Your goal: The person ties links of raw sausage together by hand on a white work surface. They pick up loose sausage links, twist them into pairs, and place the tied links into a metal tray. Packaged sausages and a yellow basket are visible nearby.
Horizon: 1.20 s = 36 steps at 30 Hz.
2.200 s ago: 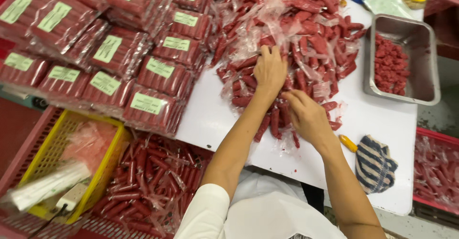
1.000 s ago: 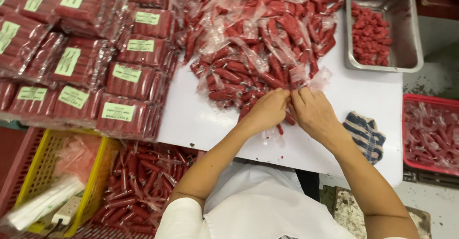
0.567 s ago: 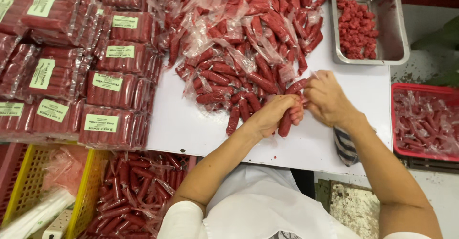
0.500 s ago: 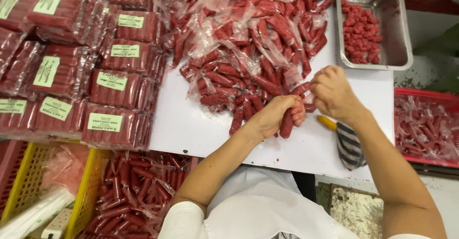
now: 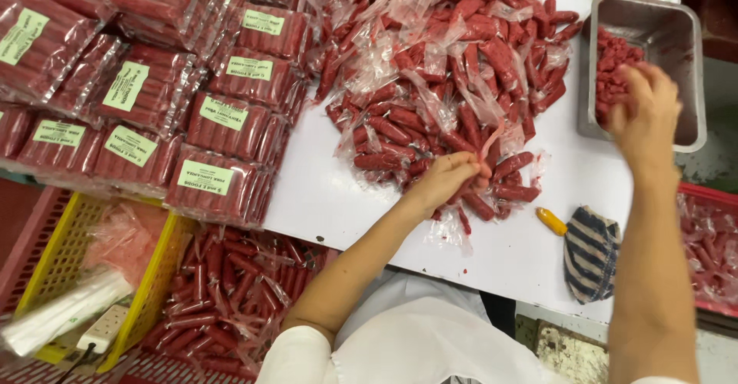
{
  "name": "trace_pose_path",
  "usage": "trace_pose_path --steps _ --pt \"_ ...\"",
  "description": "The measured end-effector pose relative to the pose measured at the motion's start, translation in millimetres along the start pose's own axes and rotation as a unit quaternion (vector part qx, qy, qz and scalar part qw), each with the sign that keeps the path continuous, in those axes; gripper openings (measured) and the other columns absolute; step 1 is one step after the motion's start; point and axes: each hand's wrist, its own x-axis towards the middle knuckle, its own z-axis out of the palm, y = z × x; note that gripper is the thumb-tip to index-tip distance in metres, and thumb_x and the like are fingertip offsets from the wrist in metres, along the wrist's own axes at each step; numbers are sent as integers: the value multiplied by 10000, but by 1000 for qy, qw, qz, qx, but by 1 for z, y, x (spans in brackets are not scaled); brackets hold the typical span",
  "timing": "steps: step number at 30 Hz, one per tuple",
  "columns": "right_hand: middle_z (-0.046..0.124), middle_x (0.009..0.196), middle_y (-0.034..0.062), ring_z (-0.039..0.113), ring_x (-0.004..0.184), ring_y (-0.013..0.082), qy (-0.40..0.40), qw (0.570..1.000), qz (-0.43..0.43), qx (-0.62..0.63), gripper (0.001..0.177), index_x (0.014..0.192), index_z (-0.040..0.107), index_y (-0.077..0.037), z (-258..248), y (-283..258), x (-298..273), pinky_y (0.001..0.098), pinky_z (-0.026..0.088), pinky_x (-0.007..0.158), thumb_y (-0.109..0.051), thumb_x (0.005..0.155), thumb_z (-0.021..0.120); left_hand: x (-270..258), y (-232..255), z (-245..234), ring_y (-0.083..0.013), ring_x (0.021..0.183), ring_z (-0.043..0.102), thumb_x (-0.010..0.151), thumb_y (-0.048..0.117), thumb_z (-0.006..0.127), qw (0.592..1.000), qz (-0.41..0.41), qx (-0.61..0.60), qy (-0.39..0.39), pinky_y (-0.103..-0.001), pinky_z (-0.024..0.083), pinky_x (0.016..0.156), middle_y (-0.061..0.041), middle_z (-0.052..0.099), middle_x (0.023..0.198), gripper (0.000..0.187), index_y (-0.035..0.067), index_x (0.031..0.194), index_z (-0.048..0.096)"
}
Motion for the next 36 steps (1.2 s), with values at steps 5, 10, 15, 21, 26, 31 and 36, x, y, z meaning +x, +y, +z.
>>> trace_pose_path --steps 5,10,15,21,26,31,36 --pt "533 1469 264 648 1007 414 -32 956 -77 280 683 1505 442 -12 -20 -151 -49 471 535 751 187 861 551 -7 -4 24 -170 983 599 921 249 611 851 172 491 70 -309 461 844 -31 705 965 201 113 996 740" --pt "666 1030 67 666 983 326 -136 970 -59 191 474 1298 661 -174 9 -157 -105 439 579 740 3 859 662 -68 9 35 -297 1042 511 829 152 672 637 286 714 53 -382 483 718 -54 543 987 118 110 939 684" --pt "662 976 146 666 945 385 -261 894 -11 363 228 1149 631 -99 13 -186 -141 501 547 824 -199 995 495 -86 -44 8 -156 848 715 841 -13 779 997 33 -25 -62 -282 643 716 -40 637 1010 210 -24 1029 687" --pt "564 891 1 646 889 242 -82 991 -48 98 53 970 630 -147 5 -218 -143 337 534 745 -191 998 621 -87 -53 11 -197 707 748 880 17 782 990 84 -90 66 -227 623 568 -122 677 938 272 -46 1132 702" --pt "651 1076 131 681 961 355 -147 920 77 354 174 928 615 -61 -11 -225 -125 448 545 816 -156 1041 523 -80 -48 3 -170 733 727 903 184 788 956 173 227 67 -243 575 598 -47 687 860 179 68 1038 772" --pt "677 1116 131 629 977 266 -129 856 171 470 228 858 589 -54 20 -210 -143 385 474 886 -135 1051 499 -82 -39 9 -269 830 717 924 167 718 844 289 451 30 -339 582 713 -74 673 886 125 87 1017 742" --pt "696 1091 134 674 1018 180 -79 810 190 549 295 1207 611 18 33 -207 -156 379 549 911 83 922 655 -74 -40 4 -285 822 647 956 114 609 727 415 547 18 -343 559 719 -76 534 843 53 67 954 584"
